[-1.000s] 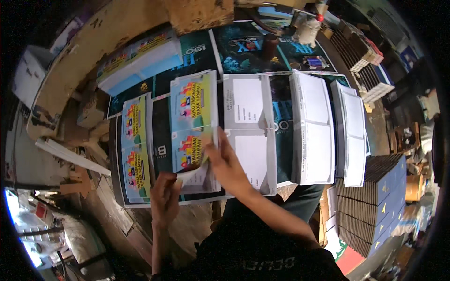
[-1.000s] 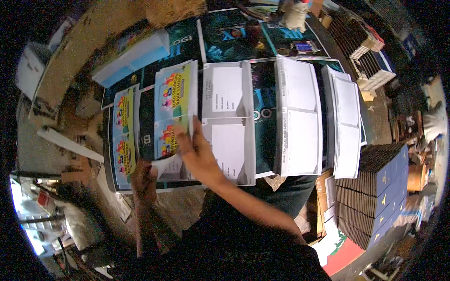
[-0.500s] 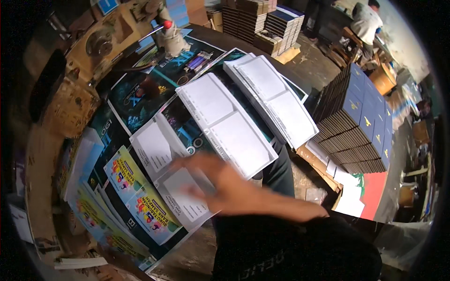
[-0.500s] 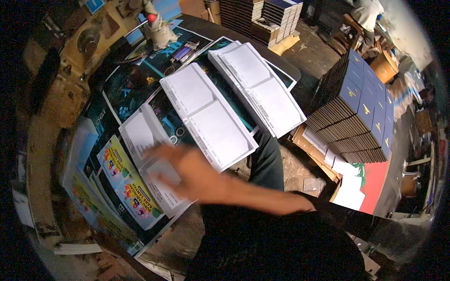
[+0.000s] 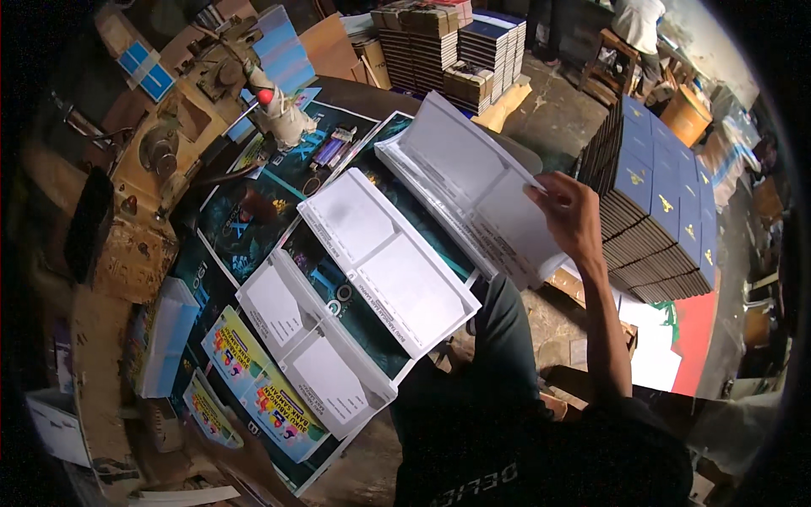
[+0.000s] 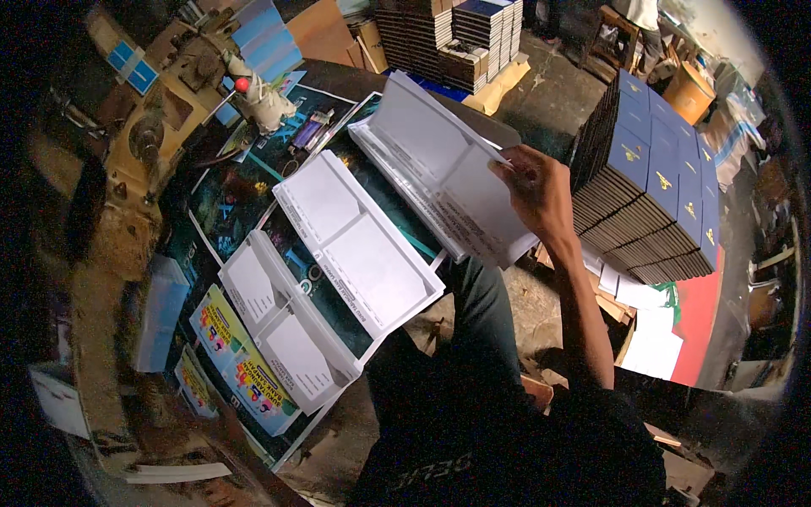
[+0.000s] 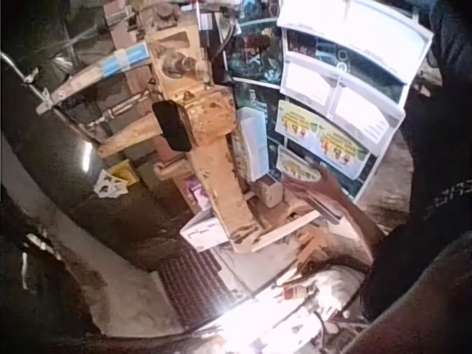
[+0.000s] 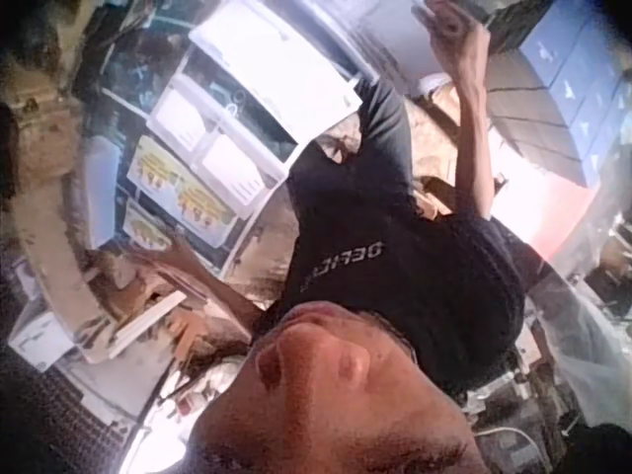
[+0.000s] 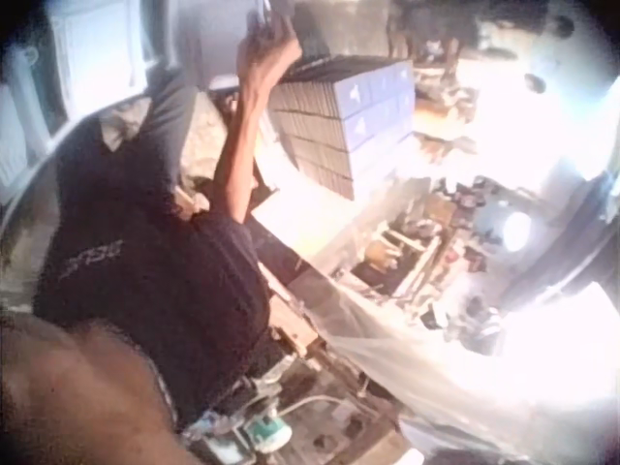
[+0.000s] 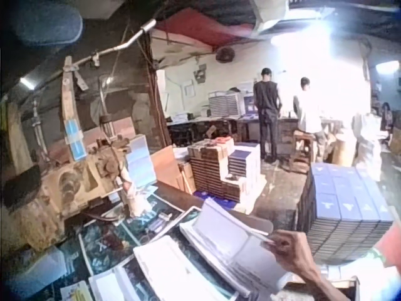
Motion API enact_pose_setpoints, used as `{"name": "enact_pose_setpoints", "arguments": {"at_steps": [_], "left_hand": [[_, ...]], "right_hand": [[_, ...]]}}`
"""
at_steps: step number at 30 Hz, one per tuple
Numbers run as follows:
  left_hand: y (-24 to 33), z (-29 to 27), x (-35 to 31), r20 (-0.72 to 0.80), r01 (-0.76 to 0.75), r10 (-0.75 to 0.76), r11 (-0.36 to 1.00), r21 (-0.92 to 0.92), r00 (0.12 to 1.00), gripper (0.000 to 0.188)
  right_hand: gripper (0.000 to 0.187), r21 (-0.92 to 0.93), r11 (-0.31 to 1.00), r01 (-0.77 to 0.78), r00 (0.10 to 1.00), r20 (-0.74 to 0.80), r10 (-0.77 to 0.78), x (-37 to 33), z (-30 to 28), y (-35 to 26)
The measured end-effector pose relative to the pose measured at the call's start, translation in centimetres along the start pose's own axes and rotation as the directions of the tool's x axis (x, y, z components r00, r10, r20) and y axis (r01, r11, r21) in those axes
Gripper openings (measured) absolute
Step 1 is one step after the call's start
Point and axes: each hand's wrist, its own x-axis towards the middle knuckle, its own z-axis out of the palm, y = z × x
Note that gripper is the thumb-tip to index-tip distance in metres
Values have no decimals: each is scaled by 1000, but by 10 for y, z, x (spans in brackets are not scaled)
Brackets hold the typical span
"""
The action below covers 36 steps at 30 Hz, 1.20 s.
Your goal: The person collates printed inner pages into booklet covers by hand, folding and assembling individual booklets and placing them onto stacks on the work table.
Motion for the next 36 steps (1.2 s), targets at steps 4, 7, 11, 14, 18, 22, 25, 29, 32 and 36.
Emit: {"name": "enact_pose_setpoints", "arguments": {"at_steps": [4,7,11,14,18,22,25,29,32,36], "left_hand": [[140,-33,42,110,-143,177,955,-262,978,53],[206,-33,39,272,-102,327,788,-607,905,38],[296,-21,15,254,-93,587,495,-864,769,28],[343,-19,6,263,-187,650,537,-822,713,42],[345,-5,-4,376,-64,631,561,-825,678,46],[341,2,5,351,-15,682,468,-884,641,29],[341,0,5,390,82,659,447,-891,643,25],[345,0,-3,376,26,644,485,-874,666,25],[340,1,-5,377,87,663,427,-900,646,28],[334,3,-11,541,347,571,420,-839,617,28]], "right_hand": [[22,55,998,16,1000,15,-17,6,8,16],[20,-139,968,210,976,-21,-215,6,14,29],[18,44,998,49,998,23,-50,2,-8,8],[25,426,893,-147,989,92,119,-7,-31,-14],[26,572,812,-114,991,2,137,-18,-40,-19],[23,715,697,-49,971,-129,201,-19,-42,-17],[21,758,628,-177,952,-29,303,-18,-42,-27],[29,710,660,-245,945,22,326,-12,-36,-30],[33,718,652,-244,942,16,335,-7,-24,-22],[34,746,626,-230,945,17,327,-7,-25,-19]]}}
